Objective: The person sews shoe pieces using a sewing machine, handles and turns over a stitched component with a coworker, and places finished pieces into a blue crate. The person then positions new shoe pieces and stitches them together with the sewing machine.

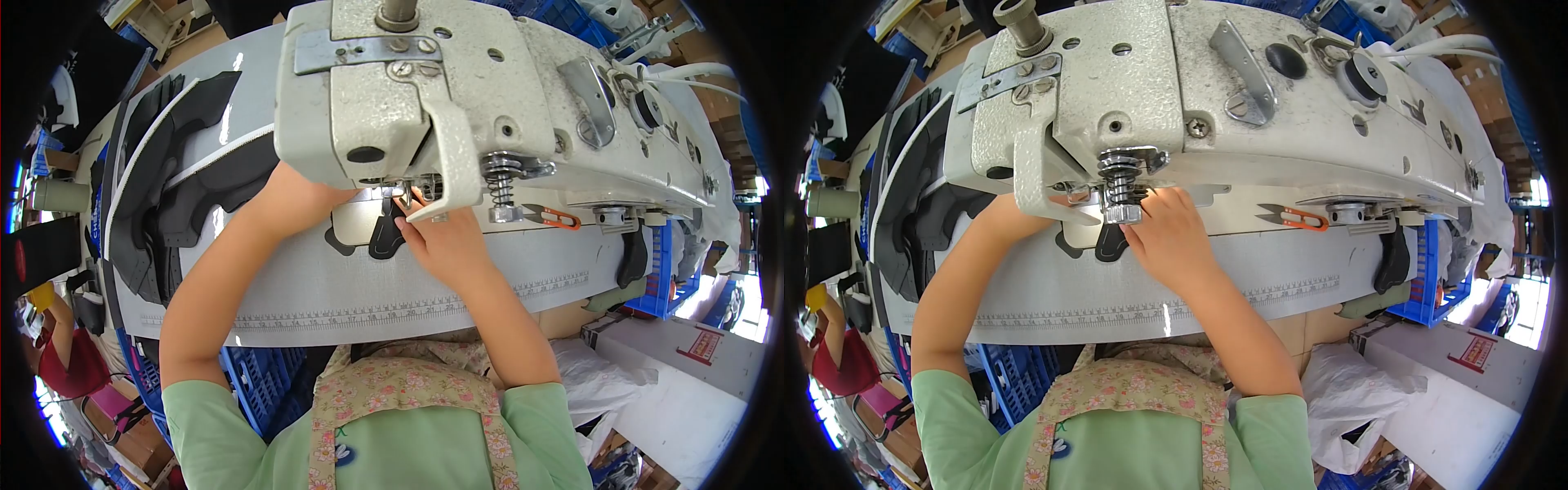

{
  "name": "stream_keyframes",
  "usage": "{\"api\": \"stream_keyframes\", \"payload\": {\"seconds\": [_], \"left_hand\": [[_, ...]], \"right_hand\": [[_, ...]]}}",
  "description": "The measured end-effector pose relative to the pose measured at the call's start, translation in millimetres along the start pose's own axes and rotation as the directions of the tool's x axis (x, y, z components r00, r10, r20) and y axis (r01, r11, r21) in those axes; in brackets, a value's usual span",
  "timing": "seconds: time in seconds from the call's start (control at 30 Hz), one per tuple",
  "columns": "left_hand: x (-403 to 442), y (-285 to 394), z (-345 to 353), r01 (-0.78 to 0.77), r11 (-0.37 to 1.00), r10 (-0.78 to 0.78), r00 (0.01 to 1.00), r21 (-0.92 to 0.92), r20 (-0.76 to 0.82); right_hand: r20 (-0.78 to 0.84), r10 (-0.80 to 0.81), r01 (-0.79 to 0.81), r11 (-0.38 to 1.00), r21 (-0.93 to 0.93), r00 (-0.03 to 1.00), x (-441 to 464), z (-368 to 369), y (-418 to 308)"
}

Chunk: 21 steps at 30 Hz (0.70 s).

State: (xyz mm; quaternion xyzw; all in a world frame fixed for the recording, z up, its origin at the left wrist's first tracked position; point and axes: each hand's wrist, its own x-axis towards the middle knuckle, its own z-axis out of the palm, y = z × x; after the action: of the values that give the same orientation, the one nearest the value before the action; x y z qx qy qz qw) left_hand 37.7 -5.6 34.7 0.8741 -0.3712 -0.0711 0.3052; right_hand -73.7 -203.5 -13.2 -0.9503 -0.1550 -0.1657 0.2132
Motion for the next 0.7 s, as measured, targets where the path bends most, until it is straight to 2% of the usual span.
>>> {"api": "stream_keyframes", "payload": {"seconds": [0.07,0.13,0.17,0.23,0.37,0.47,0.53,0.67,0.7], "left_hand": [[1.1,-0.5,-0.3,-0.044,0.999,0.045,0.999,0.01,-0.018],[2.3,1.8,-2.1,0.102,0.991,-0.1,0.995,-0.084,0.027],[2.6,-1.5,-0.4,0.101,0.991,-0.099,0.995,-0.085,0.028],[3.9,-11.9,4.0,-0.039,0.999,0.039,0.999,-0.004,-0.02],[4.4,-18.3,5.2,-0.067,0.996,0.065,0.997,-0.061,-0.037],[5.4,-30.3,11.8,-0.107,0.994,0.107,0.994,-0.001,-0.025],[9.1,-45.3,23.7,-0.176,0.984,0.178,0.982,0.027,-0.07],[7.2,-59.6,33.9,-0.186,0.979,0.193,0.976,0.079,-0.097],[6.8,-60.2,32.6,-0.234,0.967,0.243,0.966,0.096,-0.089]], "right_hand": [[-0.002,-0.003,0.003,1.0,-0.019,1.0,0.0,-0.5,-0.2],[-0.033,-0.012,0.01,0.998,-0.057,0.999,1.0,-2.4,-1.5],[-0.033,-0.012,0.01,0.998,-0.058,0.999,1.2,-3.1,-1.6],[-0.021,-0.005,0.003,0.998,-0.065,1.0,1.6,-3.8,-1.4],[-0.031,-0.008,0.006,0.998,-0.066,0.999,3.0,-3.5,-1.2],[-0.017,-0.005,0.004,0.998,-0.07,1.0,3.4,-2.4,0.4],[-0.006,-0.008,0.008,0.998,-0.059,1.0,3.3,-1.1,1.9],[-0.002,-0.004,0.004,0.998,-0.055,1.0,3.4,0.4,2.7],[0.03,0.01,-0.008,0.999,-0.049,1.0,3.1,1.0,3.2]]}}
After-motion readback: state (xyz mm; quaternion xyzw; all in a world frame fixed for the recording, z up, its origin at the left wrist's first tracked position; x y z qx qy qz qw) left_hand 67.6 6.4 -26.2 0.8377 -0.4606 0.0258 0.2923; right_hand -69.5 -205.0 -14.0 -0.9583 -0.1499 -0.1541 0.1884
